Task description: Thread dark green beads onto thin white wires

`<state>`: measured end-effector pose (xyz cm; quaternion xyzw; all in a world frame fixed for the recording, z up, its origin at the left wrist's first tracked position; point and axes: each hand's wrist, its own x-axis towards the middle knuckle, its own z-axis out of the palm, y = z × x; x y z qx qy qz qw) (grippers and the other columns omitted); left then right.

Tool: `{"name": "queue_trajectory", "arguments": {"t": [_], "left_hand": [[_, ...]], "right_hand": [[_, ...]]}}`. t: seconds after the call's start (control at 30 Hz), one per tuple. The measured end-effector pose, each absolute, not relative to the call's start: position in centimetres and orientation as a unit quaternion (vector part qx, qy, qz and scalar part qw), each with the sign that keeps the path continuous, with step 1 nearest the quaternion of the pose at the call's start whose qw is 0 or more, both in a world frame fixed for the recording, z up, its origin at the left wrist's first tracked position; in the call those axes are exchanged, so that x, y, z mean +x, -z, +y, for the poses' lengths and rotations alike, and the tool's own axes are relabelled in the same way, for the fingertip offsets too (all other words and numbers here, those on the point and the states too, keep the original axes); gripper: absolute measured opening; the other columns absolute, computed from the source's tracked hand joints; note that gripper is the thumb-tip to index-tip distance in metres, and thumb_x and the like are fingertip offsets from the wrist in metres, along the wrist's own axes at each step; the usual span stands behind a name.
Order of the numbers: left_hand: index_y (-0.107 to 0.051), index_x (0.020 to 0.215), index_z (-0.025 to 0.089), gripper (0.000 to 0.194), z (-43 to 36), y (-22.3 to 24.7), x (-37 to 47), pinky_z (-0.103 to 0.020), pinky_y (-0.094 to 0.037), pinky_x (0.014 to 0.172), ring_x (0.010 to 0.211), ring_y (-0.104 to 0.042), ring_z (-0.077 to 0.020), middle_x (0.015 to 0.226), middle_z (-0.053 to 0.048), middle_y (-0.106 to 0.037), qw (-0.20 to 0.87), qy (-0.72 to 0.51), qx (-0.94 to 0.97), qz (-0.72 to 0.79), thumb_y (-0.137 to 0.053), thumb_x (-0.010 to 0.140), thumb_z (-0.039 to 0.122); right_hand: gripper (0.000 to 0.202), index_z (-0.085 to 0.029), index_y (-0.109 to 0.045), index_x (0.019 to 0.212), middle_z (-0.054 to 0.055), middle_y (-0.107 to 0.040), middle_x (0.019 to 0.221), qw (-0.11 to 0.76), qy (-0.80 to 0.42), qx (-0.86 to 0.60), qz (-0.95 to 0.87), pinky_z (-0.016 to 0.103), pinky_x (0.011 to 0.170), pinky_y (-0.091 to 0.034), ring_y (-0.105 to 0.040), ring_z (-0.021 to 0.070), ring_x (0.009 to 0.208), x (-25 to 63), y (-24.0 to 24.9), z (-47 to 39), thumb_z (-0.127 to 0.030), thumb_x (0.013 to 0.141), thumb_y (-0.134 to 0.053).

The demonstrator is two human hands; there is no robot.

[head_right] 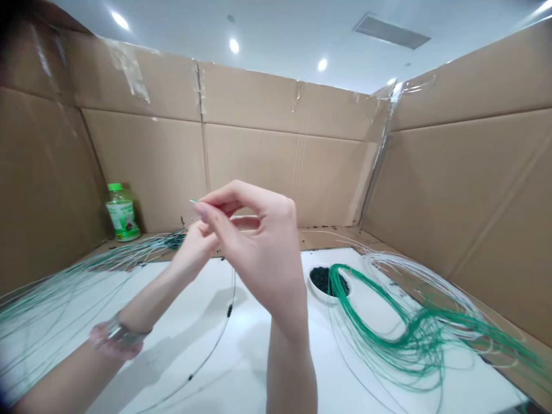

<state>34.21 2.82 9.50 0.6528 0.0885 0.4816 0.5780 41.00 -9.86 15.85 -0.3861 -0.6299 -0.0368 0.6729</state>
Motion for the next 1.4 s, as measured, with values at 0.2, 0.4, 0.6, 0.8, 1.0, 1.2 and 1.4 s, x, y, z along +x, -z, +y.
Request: {"name": "queue_trajectory", "arguments": {"t": [0.2,0.4,0.6,0.8,1.0,1.2,1.4], "left_hand": [[-0.070,0.076,0.020,0.008,-0.4,-12.6,28.2,-0.009,-0.049,0.068,0.068,-0.061,-0.0035,0.072,0.004,-0.068,0.644,-0.528,0.554,-0.027,-0.074,0.072,0.025],[-0.069,0.076,0.019,0.004,-1.9,-13.4,26.9,-0.009,-0.051,0.062,0.063,-0.059,-0.0028,0.072,0.005,-0.066,0.671,-0.504,0.540,-0.065,-0.070,0.076,0.023],[-0.069,0.076,0.018,0.004,-1.9,-13.6,26.5,-0.010,-0.051,0.062,0.061,-0.058,-0.0027,0.071,0.005,-0.064,0.671,-0.503,0.540,-0.066,-0.070,0.076,0.022],[-0.069,0.074,0.019,0.006,-1.8,-13.6,26.3,-0.009,-0.050,0.061,0.061,-0.057,-0.0020,0.073,0.005,-0.063,0.655,-0.511,0.553,-0.056,-0.072,0.074,0.025],[-0.069,0.077,0.022,0.002,-1.5,-13.4,26.2,-0.009,-0.052,0.065,0.066,-0.058,-0.0027,0.078,0.005,-0.064,0.623,-0.521,0.580,-0.063,-0.070,0.076,0.023],[-0.069,0.081,0.024,0.003,-1.4,-13.1,25.9,-0.010,-0.052,0.067,0.070,-0.058,-0.0031,0.077,0.005,-0.063,0.604,-0.520,0.600,-0.069,-0.067,0.079,0.022],[-0.070,0.082,0.025,0.006,-1.4,-13.1,26.0,-0.011,-0.053,0.068,0.071,-0.059,-0.0038,0.078,0.004,-0.064,0.595,-0.521,0.608,-0.064,-0.066,0.080,0.022]], "right_hand": [[0.010,-0.021,-0.066,0.074,-0.006,-0.065,0.067,0.672,0.055,-0.375,-0.636,0.011,0.053,-0.053,-0.062,0.0052,0.062,38.8,-15.8,-10.1,-0.011,0.077,-0.065],[0.010,-0.017,-0.065,0.079,-0.002,-0.068,0.089,0.649,0.060,-0.380,-0.657,0.015,0.064,-0.059,-0.065,0.0095,0.082,37.0,-15.2,-10.1,-0.007,0.078,-0.062],[0.014,-0.014,-0.065,0.079,0.000,-0.068,0.090,0.643,0.089,-0.375,-0.662,0.015,0.064,-0.059,-0.066,0.0100,0.083,36.7,-14.8,-9.9,-0.001,0.075,-0.062],[0.016,-0.012,-0.065,0.080,0.001,-0.069,0.089,0.643,0.107,-0.366,-0.664,0.016,0.064,-0.059,-0.066,0.0101,0.080,36.5,-14.9,-10.1,0.002,0.073,-0.064],[0.018,-0.012,-0.066,0.079,0.001,-0.068,0.088,0.636,0.102,-0.366,-0.672,0.016,0.063,-0.059,-0.066,0.0107,0.081,36.6,-14.9,-10.1,0.003,0.072,-0.063],[0.018,-0.012,-0.066,0.078,0.002,-0.069,0.087,0.636,0.099,-0.365,-0.673,0.017,0.063,-0.059,-0.066,0.0121,0.082,36.8,-15.2,-10.2,0.004,0.071,-0.064],[0.017,-0.012,-0.066,0.077,0.001,-0.069,0.086,0.635,0.104,-0.370,-0.671,0.017,0.061,-0.059,-0.066,0.0114,0.081,36.7,-15.3,-10.5,0.004,0.071,-0.064]]}}
